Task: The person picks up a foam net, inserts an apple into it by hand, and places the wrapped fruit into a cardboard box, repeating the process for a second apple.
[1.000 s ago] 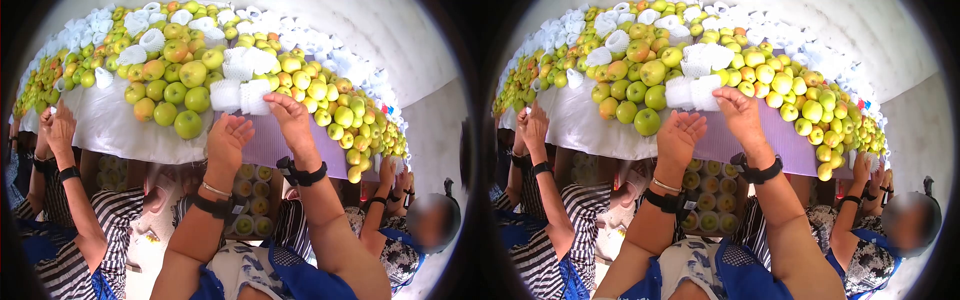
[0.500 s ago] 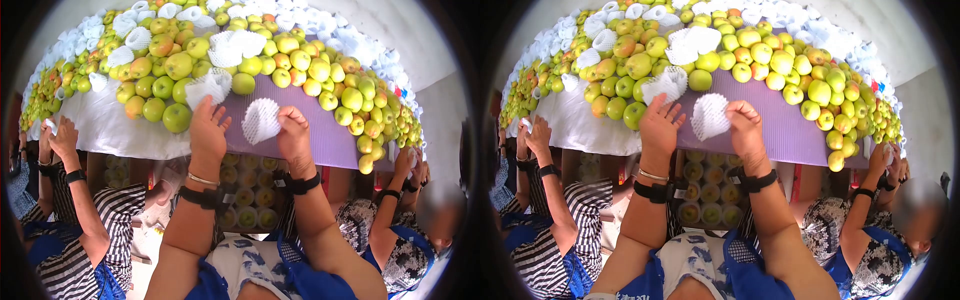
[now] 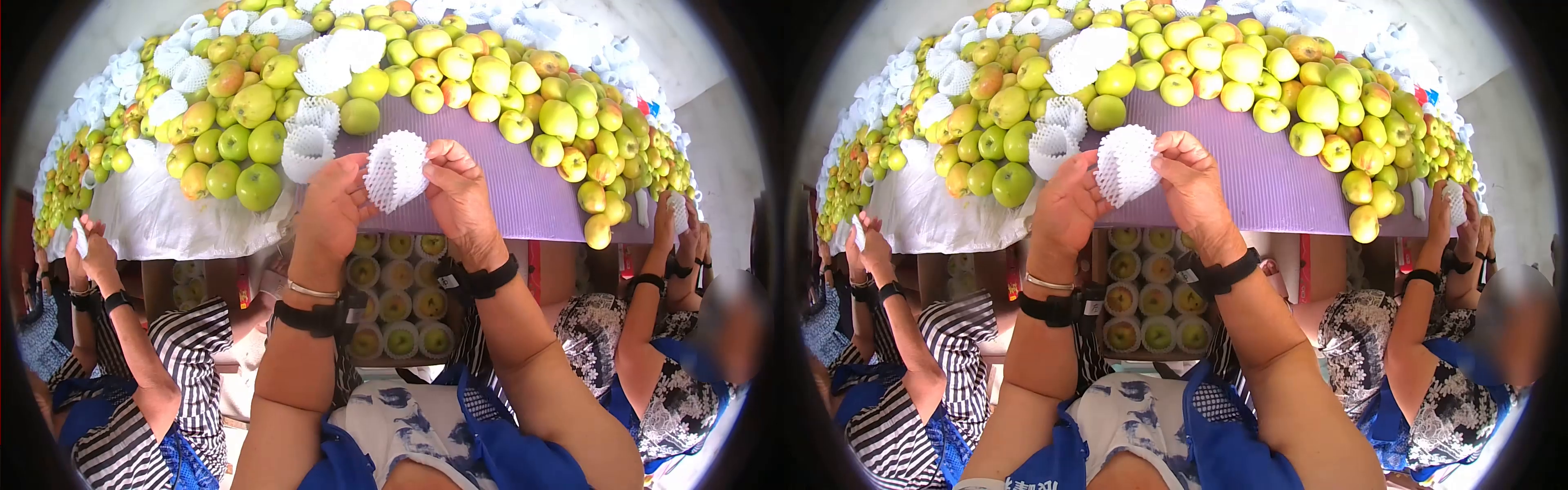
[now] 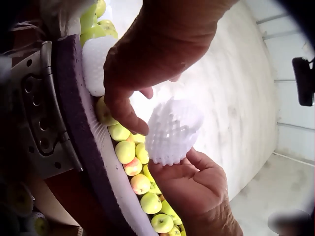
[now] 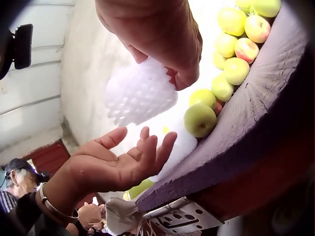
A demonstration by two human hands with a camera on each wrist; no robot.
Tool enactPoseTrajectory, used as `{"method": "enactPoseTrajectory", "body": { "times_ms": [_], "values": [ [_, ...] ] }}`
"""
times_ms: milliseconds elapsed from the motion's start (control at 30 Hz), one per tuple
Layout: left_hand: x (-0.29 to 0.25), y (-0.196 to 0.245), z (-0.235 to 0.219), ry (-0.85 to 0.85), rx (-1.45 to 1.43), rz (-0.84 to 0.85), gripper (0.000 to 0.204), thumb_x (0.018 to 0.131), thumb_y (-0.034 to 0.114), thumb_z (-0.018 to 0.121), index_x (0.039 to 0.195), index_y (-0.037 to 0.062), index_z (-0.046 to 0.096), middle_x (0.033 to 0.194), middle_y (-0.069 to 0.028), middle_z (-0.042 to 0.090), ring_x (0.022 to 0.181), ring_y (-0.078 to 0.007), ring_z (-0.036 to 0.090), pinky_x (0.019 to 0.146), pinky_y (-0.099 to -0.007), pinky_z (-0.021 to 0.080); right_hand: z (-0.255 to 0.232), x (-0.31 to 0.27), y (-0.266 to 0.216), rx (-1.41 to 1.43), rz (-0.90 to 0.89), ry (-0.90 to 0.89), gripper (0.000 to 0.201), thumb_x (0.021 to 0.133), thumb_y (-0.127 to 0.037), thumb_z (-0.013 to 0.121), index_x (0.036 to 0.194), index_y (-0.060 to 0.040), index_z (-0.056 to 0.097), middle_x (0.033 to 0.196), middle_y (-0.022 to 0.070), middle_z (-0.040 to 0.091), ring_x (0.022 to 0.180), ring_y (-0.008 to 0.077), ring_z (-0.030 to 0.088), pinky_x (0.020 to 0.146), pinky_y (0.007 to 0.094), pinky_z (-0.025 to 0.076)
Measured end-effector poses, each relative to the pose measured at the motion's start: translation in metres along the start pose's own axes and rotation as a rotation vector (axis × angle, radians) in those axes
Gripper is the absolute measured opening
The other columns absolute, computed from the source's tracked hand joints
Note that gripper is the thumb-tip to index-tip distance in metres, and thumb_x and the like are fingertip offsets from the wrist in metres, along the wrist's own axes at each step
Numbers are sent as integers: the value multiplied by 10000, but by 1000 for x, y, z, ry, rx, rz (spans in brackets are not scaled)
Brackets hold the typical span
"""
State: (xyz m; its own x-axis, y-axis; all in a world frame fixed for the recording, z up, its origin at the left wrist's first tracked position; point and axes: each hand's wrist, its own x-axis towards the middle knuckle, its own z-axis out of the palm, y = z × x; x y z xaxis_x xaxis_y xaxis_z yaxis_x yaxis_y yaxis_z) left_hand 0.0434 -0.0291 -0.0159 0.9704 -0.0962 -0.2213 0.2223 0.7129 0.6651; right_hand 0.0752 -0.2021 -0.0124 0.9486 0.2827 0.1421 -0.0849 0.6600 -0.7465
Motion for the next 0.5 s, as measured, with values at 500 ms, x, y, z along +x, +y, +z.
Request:
{"method": "enactPoseTrajectory", "body": {
  "times_ms": [500],
  "values": [
    [5,-18,9,-9,156,160,246,857,61,542,1093,4,510,1031,-80,601,878,-143,600,698,-267,509,8,-7,4,-650,-68,-102,336,760,92,513,1056,-50,445,1022,23,505,968,95,478,853,247,406]
  ]
}}
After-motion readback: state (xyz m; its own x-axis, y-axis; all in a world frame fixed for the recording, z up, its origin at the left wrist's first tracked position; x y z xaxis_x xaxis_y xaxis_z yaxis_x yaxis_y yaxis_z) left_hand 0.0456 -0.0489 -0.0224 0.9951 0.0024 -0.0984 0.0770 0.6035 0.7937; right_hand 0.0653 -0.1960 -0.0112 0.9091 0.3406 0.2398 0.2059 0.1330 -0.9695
